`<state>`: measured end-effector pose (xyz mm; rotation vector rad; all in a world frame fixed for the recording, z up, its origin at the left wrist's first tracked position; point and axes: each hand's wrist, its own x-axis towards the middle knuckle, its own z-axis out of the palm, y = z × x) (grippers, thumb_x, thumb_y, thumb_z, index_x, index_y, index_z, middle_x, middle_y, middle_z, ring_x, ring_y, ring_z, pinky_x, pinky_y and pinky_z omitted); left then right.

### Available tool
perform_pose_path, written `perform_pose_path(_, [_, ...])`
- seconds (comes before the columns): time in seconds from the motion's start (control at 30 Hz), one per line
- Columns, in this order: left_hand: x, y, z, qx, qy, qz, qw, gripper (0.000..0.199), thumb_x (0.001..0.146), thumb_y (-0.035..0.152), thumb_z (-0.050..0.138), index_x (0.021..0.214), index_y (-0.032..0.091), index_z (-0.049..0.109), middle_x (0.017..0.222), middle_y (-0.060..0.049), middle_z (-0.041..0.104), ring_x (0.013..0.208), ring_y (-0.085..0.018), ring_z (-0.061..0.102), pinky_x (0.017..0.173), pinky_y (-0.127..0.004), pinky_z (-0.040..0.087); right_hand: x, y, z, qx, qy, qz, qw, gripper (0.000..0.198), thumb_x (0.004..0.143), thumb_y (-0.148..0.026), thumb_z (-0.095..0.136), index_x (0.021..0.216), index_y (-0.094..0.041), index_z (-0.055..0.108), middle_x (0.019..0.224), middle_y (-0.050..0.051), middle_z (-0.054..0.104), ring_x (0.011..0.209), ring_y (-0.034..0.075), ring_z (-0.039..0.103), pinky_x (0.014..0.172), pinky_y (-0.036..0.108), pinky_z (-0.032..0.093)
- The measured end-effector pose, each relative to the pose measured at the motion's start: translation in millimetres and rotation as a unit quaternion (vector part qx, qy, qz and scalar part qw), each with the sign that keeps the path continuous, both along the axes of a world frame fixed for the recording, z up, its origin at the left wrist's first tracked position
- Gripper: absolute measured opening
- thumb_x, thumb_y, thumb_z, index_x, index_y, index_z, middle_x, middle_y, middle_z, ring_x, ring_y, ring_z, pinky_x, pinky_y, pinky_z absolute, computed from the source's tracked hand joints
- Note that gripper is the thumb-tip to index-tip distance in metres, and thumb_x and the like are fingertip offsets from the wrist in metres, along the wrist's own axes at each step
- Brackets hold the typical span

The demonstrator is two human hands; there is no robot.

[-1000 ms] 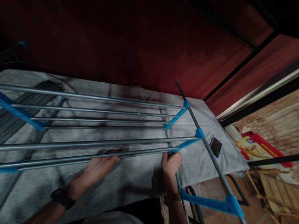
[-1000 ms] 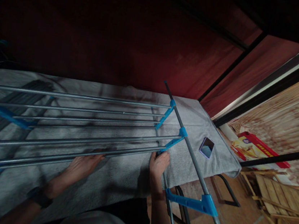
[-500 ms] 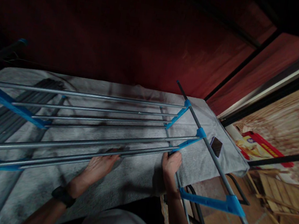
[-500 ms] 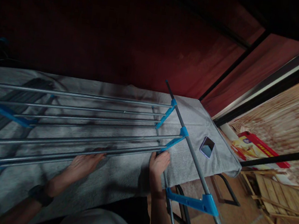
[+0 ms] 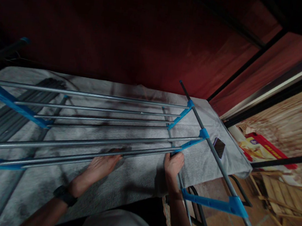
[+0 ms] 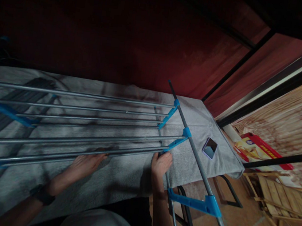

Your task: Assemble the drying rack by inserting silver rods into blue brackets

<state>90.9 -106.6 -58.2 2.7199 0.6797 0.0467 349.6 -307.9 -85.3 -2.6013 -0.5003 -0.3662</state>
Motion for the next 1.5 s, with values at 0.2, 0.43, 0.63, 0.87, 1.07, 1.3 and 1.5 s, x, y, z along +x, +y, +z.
perform_pose_path(0.2, [-1,-2,4.9,-0.021,0.017,-0.003,1.0,0.038,0.102,0.024,0.038,0.125,0.021,0.068,0.114,-0.012,0.077,0.1,-0.025,0.074,0.088,-0.036,0.056,-1,-1,6,-0.008,0.065,0.037,0.997,0.028,0.096,-0.037,0.044,0.111,-0.015,0.052,0.11,0.027,0.065,0.11,0.042,0.063,0.087,0.059,0.048])
perform_pose_path(0.43, [2,-2,5.9,-0.008,0.021,0.01,1.0,0.034,0.102,0.022,0.043,0.122,0.023,0.071,0.113,-0.012,0.077,0.104,-0.027,0.074,0.094,-0.039,0.055,0,-1,-1,-0.011,0.038,-0.001,0.999,0.035,0.094,-0.04,0.045,0.113,-0.012,0.052,0.115,0.034,0.062,0.115,0.045,0.06,0.09,0.063,0.047])
perform_pose_path(0.63, [0,0,3.9,-0.002,0.021,-0.007,1.0,0.039,0.102,0.023,0.038,0.125,0.021,0.07,0.121,-0.013,0.075,0.11,-0.029,0.073,0.097,-0.042,0.055,1,-1,-6,0.005,0.004,-0.002,1.0,0.032,0.094,-0.042,0.044,0.109,-0.015,0.052,0.109,0.031,0.064,0.112,0.043,0.061,0.089,0.063,0.048])
perform_pose_path(0.87, [0,0,8.2,-0.006,0.003,-0.006,1.0,0.038,0.103,0.026,0.037,0.121,0.021,0.07,0.117,-0.012,0.076,0.104,-0.028,0.074,0.092,-0.04,0.057,1,-2,-5,-0.003,0.032,0.019,0.999,0.032,0.097,-0.042,0.042,0.112,-0.015,0.052,0.108,0.028,0.066,0.112,0.041,0.061,0.088,0.059,0.048])
perform_pose_path(1.07, [4,-2,16.2,-0.019,0.024,-0.001,1.0,0.037,0.103,0.026,0.039,0.12,0.021,0.071,0.116,-0.013,0.076,0.104,-0.029,0.074,0.092,-0.042,0.056,0,-3,-8,0.037,-0.027,0.014,0.999,0.034,0.096,-0.042,0.043,0.115,-0.016,0.052,0.109,0.026,0.066,0.112,0.04,0.06,0.09,0.059,0.047])
perform_pose_path(1.3, [4,-1,16.8,-0.022,0.05,-0.011,0.998,0.041,0.103,0.025,0.036,0.125,0.02,0.07,0.123,-0.012,0.075,0.11,-0.031,0.073,0.098,-0.045,0.055,2,-3,-12,0.023,-0.014,0.008,1.0,0.035,0.095,-0.043,0.043,0.112,-0.014,0.052,0.112,0.032,0.063,0.112,0.042,0.059,0.09,0.065,0.046])
perform_pose_path(1.5, [3,4,6.2,-0.046,0.038,-0.003,0.998,0.043,0.102,0.027,0.035,0.121,0.021,0.072,0.12,-0.013,0.076,0.108,-0.031,0.073,0.096,-0.044,0.056,4,-4,-16,-0.015,-0.025,-0.004,1.0,0.032,0.096,-0.044,0.044,0.108,-0.015,0.052,0.11,0.03,0.063,0.109,0.04,0.061,0.09,0.06,0.049])
